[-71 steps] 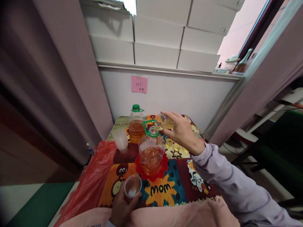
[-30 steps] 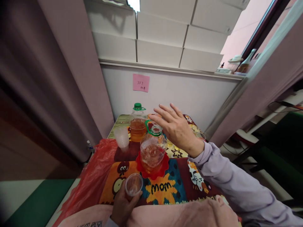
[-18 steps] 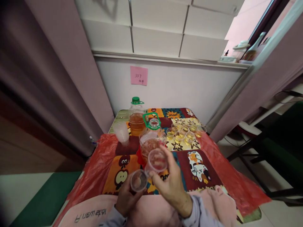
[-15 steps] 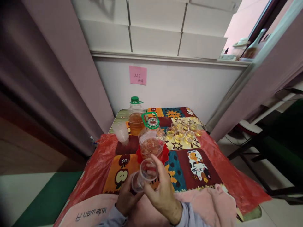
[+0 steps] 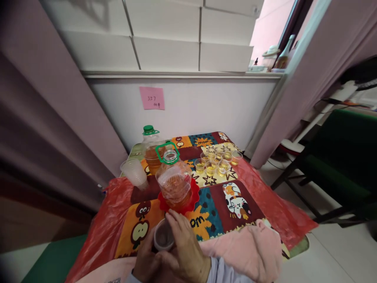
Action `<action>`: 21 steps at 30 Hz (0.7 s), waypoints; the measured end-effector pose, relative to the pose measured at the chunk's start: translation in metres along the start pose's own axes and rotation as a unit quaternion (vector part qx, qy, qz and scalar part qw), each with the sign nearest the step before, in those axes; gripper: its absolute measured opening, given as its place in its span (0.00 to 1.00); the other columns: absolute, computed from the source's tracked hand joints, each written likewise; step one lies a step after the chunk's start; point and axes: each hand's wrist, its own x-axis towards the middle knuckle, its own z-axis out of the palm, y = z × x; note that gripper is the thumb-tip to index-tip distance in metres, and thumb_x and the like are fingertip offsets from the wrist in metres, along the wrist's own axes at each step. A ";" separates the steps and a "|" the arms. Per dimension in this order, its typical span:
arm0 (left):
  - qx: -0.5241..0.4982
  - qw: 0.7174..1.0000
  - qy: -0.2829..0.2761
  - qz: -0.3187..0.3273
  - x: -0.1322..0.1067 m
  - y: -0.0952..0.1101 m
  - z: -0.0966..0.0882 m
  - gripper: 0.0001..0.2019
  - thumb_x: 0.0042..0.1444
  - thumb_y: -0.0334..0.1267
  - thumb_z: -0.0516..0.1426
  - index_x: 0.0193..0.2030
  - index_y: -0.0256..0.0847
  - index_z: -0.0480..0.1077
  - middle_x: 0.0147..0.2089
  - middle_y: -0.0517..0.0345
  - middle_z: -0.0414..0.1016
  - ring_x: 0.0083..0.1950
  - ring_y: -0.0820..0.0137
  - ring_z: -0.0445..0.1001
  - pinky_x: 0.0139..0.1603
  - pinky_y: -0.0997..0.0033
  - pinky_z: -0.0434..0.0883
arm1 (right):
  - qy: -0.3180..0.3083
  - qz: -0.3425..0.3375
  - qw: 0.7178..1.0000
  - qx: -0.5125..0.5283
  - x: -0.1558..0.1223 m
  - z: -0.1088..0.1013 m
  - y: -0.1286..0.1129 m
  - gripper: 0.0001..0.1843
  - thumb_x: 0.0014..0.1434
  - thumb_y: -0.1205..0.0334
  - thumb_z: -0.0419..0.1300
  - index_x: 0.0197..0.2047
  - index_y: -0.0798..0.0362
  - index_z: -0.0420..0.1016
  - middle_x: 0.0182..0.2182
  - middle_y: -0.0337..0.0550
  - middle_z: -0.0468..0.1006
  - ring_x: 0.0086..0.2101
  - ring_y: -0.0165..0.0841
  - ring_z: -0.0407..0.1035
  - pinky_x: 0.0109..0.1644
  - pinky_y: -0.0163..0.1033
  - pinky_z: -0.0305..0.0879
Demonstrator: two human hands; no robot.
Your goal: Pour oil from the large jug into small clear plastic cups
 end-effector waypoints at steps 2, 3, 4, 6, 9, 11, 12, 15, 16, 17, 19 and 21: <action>0.001 1.000 0.003 -0.014 0.001 0.003 -0.002 0.39 0.48 0.71 0.67 0.56 0.41 0.80 0.53 0.39 0.87 0.51 0.46 0.87 0.52 0.50 0.85 | -0.033 -0.028 0.999 -0.021 -0.001 0.002 0.002 0.54 0.67 0.41 0.65 0.84 0.46 0.41 0.76 0.59 0.64 0.72 0.56 0.64 0.74 0.63 0.66; 0.006 1.000 0.005 -0.020 0.001 0.003 -0.003 0.38 0.47 0.70 0.68 0.56 0.42 0.80 0.52 0.39 0.87 0.50 0.47 0.88 0.52 0.50 0.85 | -0.040 -0.039 0.998 -0.027 -0.001 0.002 0.003 0.54 0.67 0.38 0.63 0.84 0.45 0.40 0.76 0.59 0.63 0.72 0.56 0.64 0.75 0.64 0.64; 0.012 1.000 0.005 -0.023 0.001 0.003 -0.003 0.38 0.47 0.68 0.69 0.56 0.42 0.80 0.52 0.40 0.87 0.50 0.47 0.88 0.52 0.50 0.85 | -0.040 -0.046 0.998 -0.027 -0.001 0.001 0.003 0.54 0.68 0.36 0.62 0.84 0.45 0.40 0.76 0.59 0.63 0.72 0.55 0.64 0.75 0.64 0.62; 0.031 0.999 0.016 -0.025 0.001 0.001 -0.004 0.35 0.48 0.65 0.71 0.55 0.42 0.80 0.51 0.42 0.88 0.50 0.48 0.88 0.51 0.50 0.86 | -0.006 -0.036 0.999 -0.019 0.004 -0.009 0.006 0.52 0.68 0.32 0.59 0.84 0.44 0.45 0.76 0.57 0.65 0.72 0.55 0.64 0.76 0.64 0.61; 0.076 0.994 0.068 -0.045 0.001 -0.008 -0.004 0.31 0.50 0.59 0.71 0.55 0.42 0.78 0.53 0.44 0.88 0.52 0.49 0.87 0.51 0.51 0.85 | 0.141 0.044 0.989 -0.019 0.021 -0.046 0.028 0.45 0.70 0.36 0.60 0.81 0.45 0.53 0.73 0.57 0.69 0.71 0.52 0.66 0.75 0.63 0.62; 0.091 0.988 0.109 -0.065 0.003 -0.014 -0.004 0.31 0.49 0.57 0.71 0.56 0.42 0.77 0.53 0.45 0.87 0.53 0.48 0.87 0.52 0.50 0.85 | 0.252 0.138 0.957 -0.033 0.038 -0.081 0.061 0.41 0.70 0.44 0.63 0.78 0.48 0.58 0.72 0.59 0.70 0.70 0.51 0.66 0.74 0.62 0.64; 0.091 0.986 0.123 -0.072 0.004 -0.016 -0.004 0.32 0.48 0.58 0.71 0.56 0.42 0.76 0.53 0.44 0.87 0.53 0.47 0.87 0.53 0.49 0.85 | 0.290 0.175 0.940 -0.039 0.046 -0.099 0.083 0.41 0.68 0.44 0.65 0.77 0.50 0.61 0.71 0.60 0.71 0.69 0.52 0.67 0.73 0.63 0.64; 0.091 0.983 0.137 -0.084 0.007 -0.016 -0.004 0.33 0.46 0.58 0.72 0.55 0.42 0.77 0.52 0.43 0.87 0.52 0.44 0.87 0.52 0.45 0.85 | 0.344 0.262 0.901 -0.030 0.066 -0.141 0.154 0.46 0.57 0.39 0.70 0.70 0.57 0.67 0.67 0.66 0.74 0.65 0.55 0.71 0.70 0.65 0.65; 0.089 0.983 0.138 -0.086 0.008 -0.015 -0.004 0.33 0.45 0.57 0.73 0.54 0.42 0.77 0.51 0.42 0.88 0.52 0.43 0.87 0.52 0.44 0.85 | 0.340 0.290 0.894 -0.025 0.070 -0.149 0.176 0.50 0.51 0.37 0.72 0.68 0.59 0.68 0.66 0.69 0.74 0.64 0.57 0.72 0.70 0.65 0.65; 0.085 0.983 0.140 -0.088 0.008 -0.014 -0.003 0.33 0.45 0.57 0.73 0.54 0.42 0.77 0.50 0.43 0.88 0.51 0.43 0.87 0.52 0.43 0.85 | 0.336 0.301 0.892 -0.022 0.073 -0.153 0.194 0.52 0.46 0.37 0.75 0.66 0.60 0.70 0.64 0.70 0.76 0.62 0.58 0.73 0.68 0.66 0.66; 0.079 0.982 0.141 -0.094 0.007 -0.013 -0.003 0.33 0.45 0.58 0.72 0.54 0.43 0.77 0.49 0.44 0.88 0.50 0.43 0.87 0.52 0.44 0.85 | 0.324 0.315 0.892 -0.013 0.076 -0.151 0.221 0.53 0.39 0.38 0.77 0.63 0.59 0.73 0.59 0.67 0.80 0.57 0.57 0.77 0.64 0.64 0.69; 0.085 0.983 0.134 -0.094 0.006 -0.013 -0.003 0.33 0.46 0.59 0.71 0.55 0.43 0.76 0.50 0.46 0.88 0.51 0.45 0.87 0.52 0.47 0.85 | 0.319 0.324 0.891 -0.006 0.077 -0.141 0.234 0.52 0.38 0.37 0.76 0.61 0.57 0.75 0.54 0.63 0.84 0.52 0.55 0.79 0.60 0.62 0.72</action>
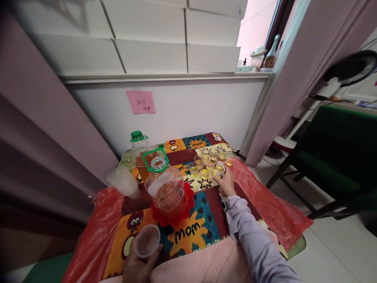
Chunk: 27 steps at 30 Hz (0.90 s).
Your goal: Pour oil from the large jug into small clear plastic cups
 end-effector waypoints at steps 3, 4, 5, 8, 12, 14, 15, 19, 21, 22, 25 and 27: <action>0.018 1.000 -0.018 0.013 -0.001 0.000 -0.001 0.31 0.49 0.58 0.70 0.56 0.43 0.76 0.51 0.47 0.88 0.53 0.48 0.87 0.53 0.51 0.85 | 0.014 0.023 1.000 -0.007 -0.007 0.013 0.009 0.49 0.41 0.36 0.73 0.60 0.57 0.76 0.49 0.61 0.86 0.48 0.55 0.80 0.57 0.62 0.73; 0.021 1.000 -0.016 0.017 -0.001 -0.001 -0.001 0.31 0.50 0.59 0.69 0.55 0.43 0.76 0.51 0.47 0.88 0.53 0.48 0.87 0.53 0.51 0.85 | 0.022 0.029 0.999 -0.009 -0.010 0.016 0.010 0.48 0.42 0.35 0.72 0.60 0.56 0.76 0.48 0.61 0.86 0.48 0.56 0.80 0.58 0.62 0.72; 0.023 1.000 -0.011 0.019 -0.001 -0.001 -0.001 0.31 0.49 0.60 0.69 0.55 0.43 0.76 0.51 0.47 0.88 0.52 0.48 0.87 0.52 0.51 0.85 | 0.031 0.033 0.999 -0.011 -0.013 0.018 0.011 0.46 0.44 0.35 0.71 0.60 0.56 0.77 0.48 0.61 0.86 0.48 0.56 0.79 0.58 0.62 0.71; 0.031 0.999 -0.008 0.023 -0.001 -0.002 0.000 0.31 0.49 0.60 0.69 0.54 0.42 0.76 0.50 0.47 0.88 0.51 0.49 0.87 0.51 0.51 0.85 | 0.055 0.037 0.998 -0.003 -0.018 0.020 0.013 0.41 0.46 0.35 0.69 0.56 0.54 0.79 0.50 0.61 0.86 0.49 0.55 0.79 0.60 0.61 0.70; 0.028 0.999 -0.029 0.026 -0.003 -0.005 0.001 0.29 0.52 0.56 0.69 0.56 0.42 0.76 0.52 0.45 0.88 0.52 0.50 0.87 0.51 0.52 0.85 | 0.090 0.030 0.995 0.032 -0.023 0.014 0.004 0.41 0.48 0.34 0.68 0.55 0.56 0.78 0.54 0.66 0.83 0.52 0.56 0.78 0.61 0.62 0.70; 0.023 0.999 -0.024 0.025 -0.005 -0.004 0.001 0.28 0.52 0.55 0.69 0.56 0.41 0.76 0.52 0.45 0.88 0.52 0.50 0.87 0.51 0.52 0.85 | 0.087 0.017 0.994 0.056 -0.024 0.008 -0.012 0.41 0.49 0.35 0.68 0.58 0.56 0.76 0.56 0.64 0.83 0.52 0.54 0.79 0.60 0.60 0.73; 0.022 0.999 -0.022 0.028 -0.005 -0.003 0.001 0.28 0.52 0.54 0.69 0.55 0.41 0.76 0.51 0.46 0.88 0.52 0.50 0.87 0.51 0.52 0.85 | 0.073 0.005 0.995 0.075 -0.024 0.004 -0.025 0.41 0.50 0.36 0.70 0.59 0.55 0.76 0.56 0.62 0.83 0.52 0.52 0.79 0.59 0.59 0.75; 0.023 0.998 -0.034 0.056 -0.007 0.007 0.001 0.24 0.55 0.50 0.68 0.55 0.42 0.77 0.48 0.48 0.88 0.48 0.52 0.88 0.49 0.54 0.85 | -0.028 -0.072 0.982 0.172 -0.024 -0.017 -0.108 0.38 0.51 0.44 0.76 0.60 0.53 0.76 0.58 0.57 0.83 0.55 0.49 0.79 0.59 0.57 0.77; 0.016 0.997 -0.036 0.067 -0.007 0.012 0.001 0.23 0.56 0.49 0.68 0.55 0.41 0.77 0.47 0.49 0.88 0.47 0.54 0.88 0.47 0.55 0.85 | -0.089 -0.100 0.973 0.188 -0.026 -0.027 -0.158 0.35 0.55 0.47 0.76 0.62 0.50 0.76 0.57 0.54 0.83 0.54 0.47 0.80 0.58 0.55 0.79; 0.012 0.997 -0.032 0.070 -0.007 0.013 0.001 0.22 0.56 0.48 0.67 0.54 0.41 0.78 0.46 0.49 0.88 0.46 0.54 0.88 0.47 0.55 0.85 | -0.119 -0.119 0.968 0.185 -0.028 -0.031 -0.182 0.34 0.56 0.48 0.76 0.62 0.49 0.77 0.57 0.52 0.83 0.54 0.47 0.80 0.56 0.53 0.80; -0.001 0.997 -0.017 0.075 -0.007 0.014 0.002 0.23 0.55 0.49 0.67 0.54 0.40 0.77 0.46 0.47 0.88 0.46 0.53 0.88 0.46 0.55 0.86 | -0.180 -0.190 0.954 0.146 -0.034 -0.033 -0.238 0.31 0.58 0.50 0.75 0.63 0.46 0.78 0.56 0.49 0.85 0.55 0.46 0.80 0.52 0.51 0.82; -0.009 0.997 -0.013 0.072 -0.008 0.015 0.001 0.25 0.55 0.50 0.67 0.56 0.39 0.77 0.48 0.46 0.88 0.47 0.52 0.88 0.48 0.53 0.86 | -0.205 -0.234 0.944 0.110 -0.038 -0.029 -0.260 0.30 0.58 0.51 0.74 0.63 0.45 0.79 0.54 0.47 0.86 0.52 0.45 0.81 0.52 0.51 0.83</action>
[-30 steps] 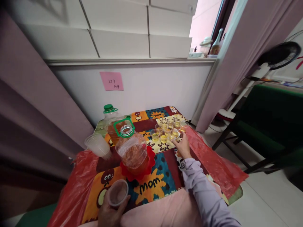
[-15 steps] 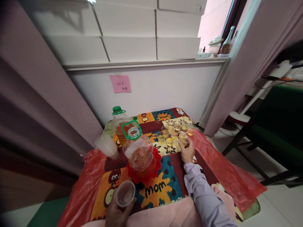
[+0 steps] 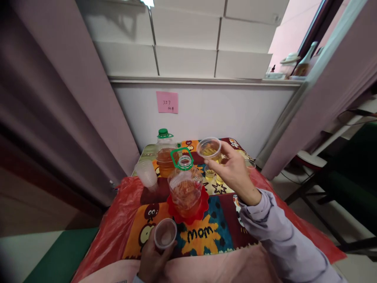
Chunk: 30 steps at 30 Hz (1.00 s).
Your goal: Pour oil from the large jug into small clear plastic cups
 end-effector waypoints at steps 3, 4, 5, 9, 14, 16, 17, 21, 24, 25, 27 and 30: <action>-0.011 1.000 -0.016 -0.013 0.000 0.003 -0.002 0.25 0.55 0.49 0.67 0.57 0.40 0.77 0.49 0.45 0.88 0.49 0.51 0.88 0.50 0.51 0.85 | -0.018 -0.047 0.996 -0.071 0.009 0.012 -0.012 0.30 0.58 0.53 0.73 0.63 0.46 0.79 0.54 0.47 0.86 0.52 0.45 0.81 0.56 0.53 0.80; -0.013 0.999 -0.025 -0.016 0.000 0.004 -0.003 0.25 0.56 0.49 0.67 0.58 0.40 0.77 0.49 0.46 0.88 0.49 0.51 0.88 0.50 0.51 0.85 | -0.016 -0.061 0.993 -0.098 0.011 0.015 -0.014 0.30 0.58 0.54 0.72 0.63 0.47 0.79 0.54 0.47 0.86 0.52 0.46 0.81 0.57 0.54 0.79; -0.016 0.999 -0.033 -0.018 0.000 0.005 -0.004 0.26 0.56 0.49 0.67 0.58 0.40 0.77 0.49 0.46 0.88 0.49 0.51 0.88 0.50 0.51 0.85 | -0.014 -0.075 0.989 -0.124 0.013 0.017 -0.015 0.30 0.57 0.54 0.72 0.63 0.48 0.79 0.55 0.48 0.86 0.52 0.46 0.81 0.58 0.55 0.78; -0.030 0.999 -0.018 -0.011 0.000 0.006 -0.002 0.25 0.55 0.47 0.67 0.57 0.40 0.78 0.49 0.46 0.87 0.48 0.52 0.88 0.50 0.52 0.85 | -0.014 -0.120 0.971 -0.208 0.020 0.019 -0.017 0.30 0.56 0.55 0.71 0.62 0.50 0.80 0.54 0.51 0.86 0.51 0.48 0.81 0.57 0.56 0.77; -0.055 0.998 0.015 -0.024 -0.001 0.006 0.002 0.24 0.51 0.46 0.68 0.55 0.41 0.79 0.47 0.47 0.88 0.47 0.52 0.88 0.49 0.52 0.85 | -0.022 -0.172 0.944 -0.281 0.023 0.016 -0.019 0.29 0.57 0.61 0.66 0.62 0.53 0.80 0.53 0.53 0.86 0.49 0.48 0.82 0.56 0.55 0.79; -0.058 0.998 0.014 -0.029 -0.001 0.007 0.002 0.24 0.51 0.45 0.67 0.54 0.41 0.79 0.47 0.48 0.88 0.47 0.52 0.88 0.49 0.53 0.85 | -0.028 -0.189 0.936 -0.297 0.024 0.016 -0.019 0.29 0.57 0.63 0.64 0.63 0.53 0.79 0.55 0.53 0.86 0.51 0.48 0.81 0.57 0.55 0.79; -0.058 0.998 0.011 -0.031 -0.001 0.008 0.001 0.23 0.51 0.45 0.68 0.53 0.41 0.79 0.47 0.48 0.88 0.47 0.53 0.88 0.49 0.53 0.85 | -0.031 -0.195 0.933 -0.301 0.024 0.015 -0.019 0.30 0.57 0.64 0.63 0.63 0.53 0.79 0.56 0.53 0.85 0.52 0.48 0.81 0.57 0.55 0.79; -0.060 0.998 0.007 -0.032 0.000 0.010 0.000 0.23 0.51 0.45 0.67 0.54 0.41 0.79 0.48 0.48 0.88 0.47 0.53 0.88 0.48 0.54 0.85 | -0.039 -0.209 0.926 -0.313 0.026 0.014 -0.019 0.31 0.58 0.66 0.61 0.65 0.50 0.78 0.59 0.51 0.84 0.56 0.49 0.80 0.60 0.57 0.78; -0.061 0.998 0.012 -0.032 0.000 0.010 0.000 0.22 0.50 0.43 0.67 0.53 0.41 0.79 0.47 0.49 0.88 0.46 0.54 0.88 0.47 0.56 0.85 | -0.043 -0.215 0.923 -0.315 0.027 0.014 -0.020 0.32 0.57 0.68 0.62 0.66 0.49 0.77 0.60 0.50 0.83 0.58 0.48 0.79 0.62 0.58 0.77; -0.061 0.998 0.012 -0.030 0.000 0.010 0.000 0.22 0.50 0.43 0.67 0.53 0.41 0.79 0.46 0.49 0.88 0.46 0.54 0.88 0.47 0.56 0.85 | -0.045 -0.218 0.923 -0.315 0.027 0.014 -0.021 0.33 0.57 0.68 0.62 0.66 0.48 0.77 0.60 0.49 0.83 0.58 0.48 0.79 0.63 0.57 0.77; -0.063 0.998 0.013 -0.028 0.000 0.011 0.001 0.22 0.50 0.42 0.67 0.53 0.41 0.79 0.46 0.49 0.88 0.46 0.54 0.88 0.47 0.55 0.85 | -0.048 -0.223 0.921 -0.317 0.027 0.014 -0.022 0.33 0.57 0.69 0.62 0.67 0.48 0.77 0.61 0.49 0.83 0.59 0.48 0.78 0.63 0.56 0.77; -0.066 0.997 0.012 -0.029 0.000 0.011 0.001 0.23 0.50 0.42 0.67 0.54 0.41 0.78 0.48 0.48 0.88 0.48 0.53 0.88 0.48 0.55 0.85 | -0.052 -0.234 0.915 -0.325 0.029 0.015 -0.023 0.34 0.57 0.71 0.61 0.67 0.48 0.77 0.62 0.50 0.82 0.60 0.47 0.78 0.63 0.56 0.78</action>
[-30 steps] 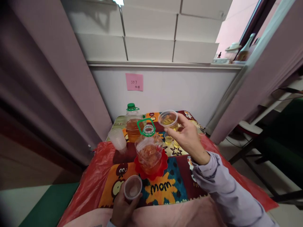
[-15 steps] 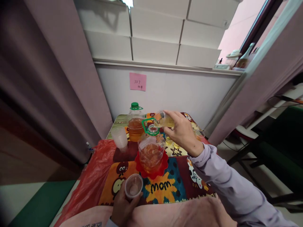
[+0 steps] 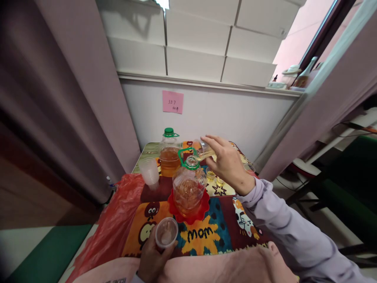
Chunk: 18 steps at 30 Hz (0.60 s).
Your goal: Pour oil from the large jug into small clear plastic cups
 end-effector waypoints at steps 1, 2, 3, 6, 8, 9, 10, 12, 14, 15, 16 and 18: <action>0.000 1.000 -0.001 -0.001 0.000 0.000 0.000 0.22 0.50 0.42 0.67 0.53 0.41 0.78 0.49 0.48 0.88 0.48 0.53 0.88 0.48 0.55 0.85 | 0.000 -0.005 1.000 -0.004 0.001 0.000 0.000 0.34 0.57 0.71 0.61 0.67 0.48 0.77 0.62 0.50 0.82 0.60 0.47 0.78 0.63 0.57 0.78; 0.000 1.000 -0.002 -0.003 0.000 0.000 0.000 0.22 0.50 0.42 0.67 0.53 0.41 0.78 0.48 0.48 0.88 0.48 0.53 0.88 0.48 0.55 0.85 | 0.000 -0.012 1.000 -0.009 0.001 -0.001 0.000 0.34 0.58 0.72 0.61 0.67 0.48 0.76 0.62 0.50 0.82 0.60 0.47 0.78 0.63 0.57 0.78; 0.002 1.000 -0.003 -0.005 0.000 0.000 0.000 0.22 0.50 0.42 0.67 0.53 0.41 0.78 0.48 0.49 0.88 0.48 0.54 0.88 0.48 0.55 0.85 | -0.001 -0.019 1.000 -0.014 0.002 -0.001 0.000 0.34 0.58 0.72 0.61 0.67 0.47 0.76 0.63 0.49 0.81 0.60 0.47 0.78 0.63 0.58 0.77; 0.009 1.000 0.000 -0.013 -0.001 -0.003 0.001 0.23 0.50 0.43 0.67 0.54 0.41 0.78 0.48 0.49 0.88 0.48 0.54 0.88 0.49 0.55 0.85 | -0.004 -0.044 0.999 -0.030 0.005 -0.003 0.000 0.33 0.61 0.73 0.62 0.68 0.46 0.75 0.64 0.49 0.81 0.61 0.48 0.77 0.64 0.61 0.76; 0.015 1.000 0.001 -0.014 -0.002 -0.005 0.001 0.23 0.50 0.43 0.67 0.53 0.41 0.78 0.48 0.50 0.88 0.47 0.54 0.88 0.49 0.55 0.85 | -0.006 -0.067 0.997 -0.041 0.006 -0.003 0.000 0.32 0.63 0.73 0.62 0.69 0.47 0.75 0.64 0.50 0.80 0.63 0.49 0.76 0.66 0.62 0.75; 0.018 1.000 -0.001 -0.013 -0.002 -0.006 0.001 0.23 0.50 0.43 0.67 0.53 0.41 0.78 0.47 0.50 0.88 0.47 0.54 0.88 0.49 0.55 0.85 | -0.008 -0.079 0.996 -0.045 0.007 -0.003 0.000 0.32 0.63 0.73 0.61 0.69 0.48 0.74 0.65 0.51 0.80 0.64 0.49 0.75 0.67 0.62 0.74; 0.020 1.000 -0.005 -0.011 -0.002 -0.007 0.000 0.22 0.50 0.43 0.67 0.53 0.41 0.78 0.48 0.49 0.88 0.48 0.54 0.88 0.49 0.55 0.85 | -0.009 -0.091 0.995 -0.049 0.008 -0.003 0.000 0.32 0.64 0.74 0.61 0.69 0.48 0.74 0.65 0.51 0.80 0.65 0.48 0.74 0.68 0.63 0.73; 0.023 1.000 -0.015 -0.010 -0.002 -0.007 -0.001 0.22 0.52 0.44 0.66 0.53 0.41 0.78 0.49 0.49 0.88 0.49 0.54 0.87 0.50 0.55 0.84 | -0.016 -0.111 0.992 -0.052 0.009 -0.003 -0.001 0.32 0.65 0.75 0.59 0.70 0.49 0.73 0.66 0.51 0.78 0.68 0.48 0.71 0.71 0.63 0.71; 0.026 0.999 -0.024 -0.010 -0.001 -0.005 -0.003 0.22 0.52 0.44 0.66 0.54 0.41 0.77 0.50 0.48 0.88 0.50 0.54 0.87 0.51 0.54 0.84 | -0.026 -0.130 0.990 -0.051 0.011 -0.003 -0.002 0.32 0.67 0.76 0.57 0.70 0.47 0.73 0.68 0.49 0.77 0.70 0.46 0.67 0.74 0.62 0.68; 0.027 0.999 -0.027 -0.012 -0.001 -0.003 -0.003 0.22 0.52 0.44 0.66 0.54 0.41 0.77 0.50 0.48 0.88 0.50 0.54 0.87 0.51 0.54 0.84 | -0.033 -0.140 0.988 -0.048 0.012 -0.004 -0.003 0.32 0.67 0.77 0.57 0.71 0.47 0.73 0.69 0.48 0.76 0.71 0.45 0.66 0.75 0.63 0.66; 0.027 0.999 -0.029 -0.015 -0.001 -0.002 -0.004 0.23 0.52 0.45 0.66 0.54 0.41 0.77 0.49 0.48 0.88 0.49 0.54 0.87 0.51 0.54 0.84 | -0.040 -0.150 0.987 -0.045 0.013 -0.005 -0.003 0.32 0.68 0.77 0.56 0.71 0.46 0.72 0.70 0.47 0.75 0.72 0.45 0.64 0.77 0.63 0.64; 0.026 0.999 -0.026 -0.020 0.000 0.001 -0.004 0.23 0.51 0.45 0.67 0.53 0.41 0.78 0.48 0.49 0.88 0.48 0.54 0.87 0.51 0.53 0.84 | -0.051 -0.166 0.984 -0.036 0.015 -0.009 -0.005 0.33 0.69 0.77 0.55 0.72 0.43 0.71 0.70 0.45 0.74 0.73 0.44 0.62 0.79 0.64 0.59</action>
